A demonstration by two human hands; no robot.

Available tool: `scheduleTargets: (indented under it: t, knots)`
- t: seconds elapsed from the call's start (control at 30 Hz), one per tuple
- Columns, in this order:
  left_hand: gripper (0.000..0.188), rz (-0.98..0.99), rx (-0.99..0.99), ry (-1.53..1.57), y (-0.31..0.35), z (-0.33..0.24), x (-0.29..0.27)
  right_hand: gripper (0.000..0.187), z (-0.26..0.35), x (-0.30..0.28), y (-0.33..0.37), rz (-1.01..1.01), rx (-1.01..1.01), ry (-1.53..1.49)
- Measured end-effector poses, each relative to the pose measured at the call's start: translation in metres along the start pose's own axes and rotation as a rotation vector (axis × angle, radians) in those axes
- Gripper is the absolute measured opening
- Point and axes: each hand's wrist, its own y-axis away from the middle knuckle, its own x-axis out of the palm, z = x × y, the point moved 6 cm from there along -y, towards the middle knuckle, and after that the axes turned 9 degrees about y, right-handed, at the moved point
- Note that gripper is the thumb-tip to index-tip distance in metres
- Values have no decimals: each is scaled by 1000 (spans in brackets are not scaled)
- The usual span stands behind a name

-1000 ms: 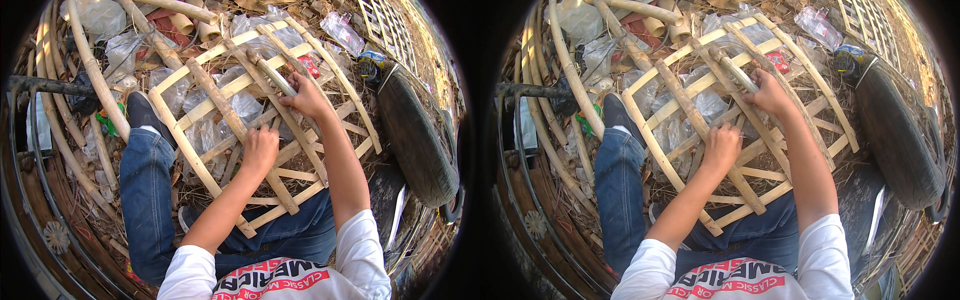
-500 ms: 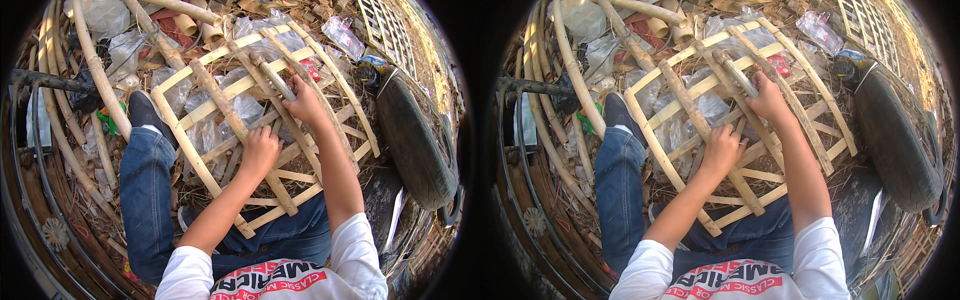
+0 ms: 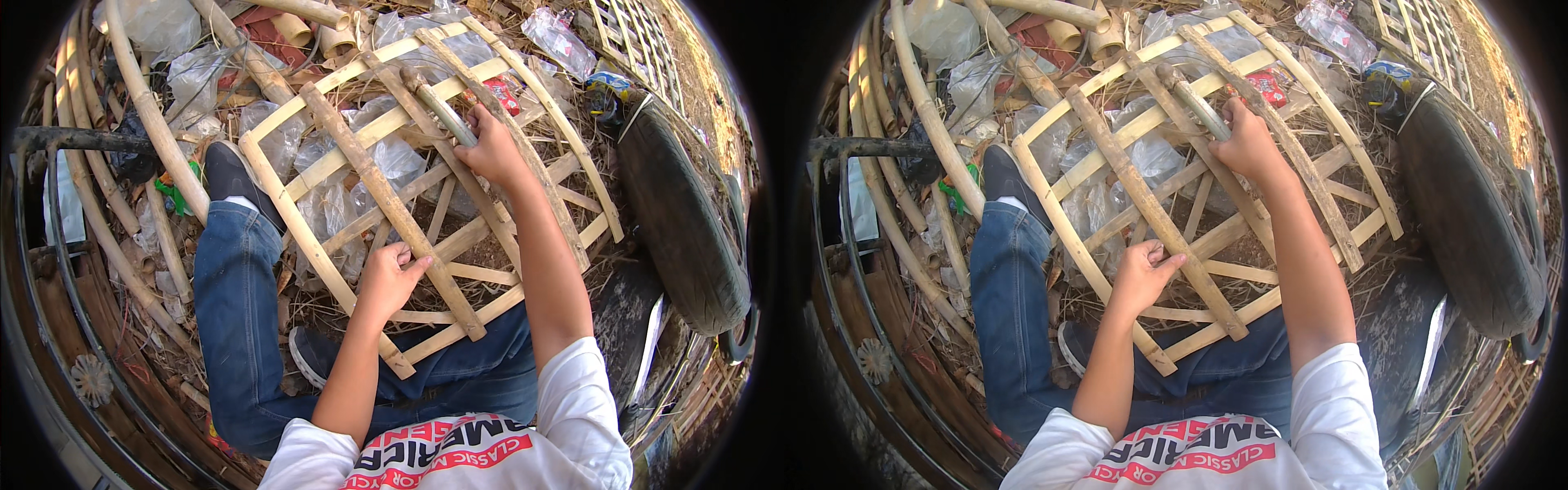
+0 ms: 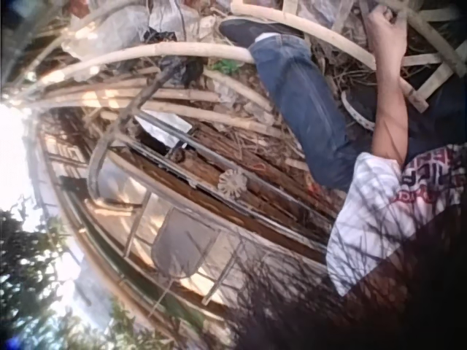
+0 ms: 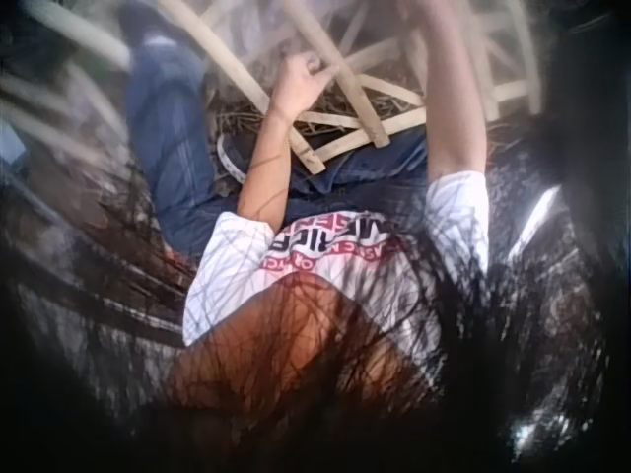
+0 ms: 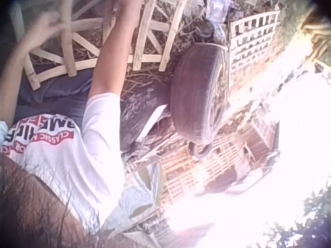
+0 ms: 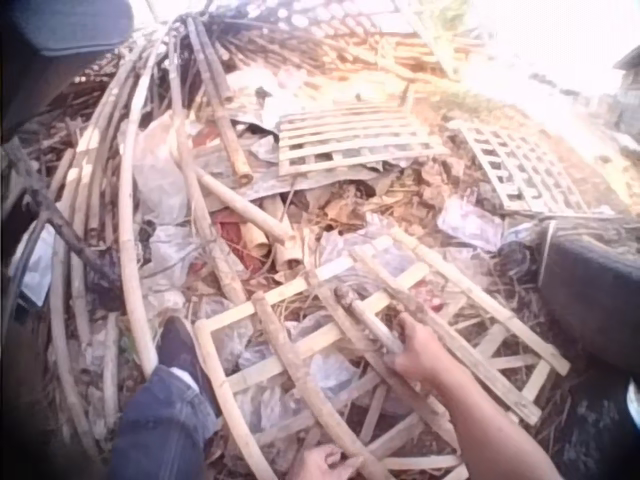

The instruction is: The person assembles a bamboo grid by hand and using a hammer to secure pieces together with nails while sitting on a pile of debris.

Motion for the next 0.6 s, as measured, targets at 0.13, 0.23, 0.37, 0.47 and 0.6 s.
scheduleTargets:
  t: [0.13,0.23,0.37,0.47,0.6]
  knots:
    - [20,52,-42,137,-2,1,2,46,2,3,-1,41,25,-70]
    - [19,95,-102,139,-5,2,4,45,-5,5,-2,62,34,-99]
    - [20,119,-112,144,-8,12,3,47,-5,5,-3,80,51,-140]
    - [20,101,-139,169,-9,13,2,49,-3,2,-2,115,103,-187]
    - [21,29,-65,424,-12,31,5,48,0,4,-6,164,140,-221]
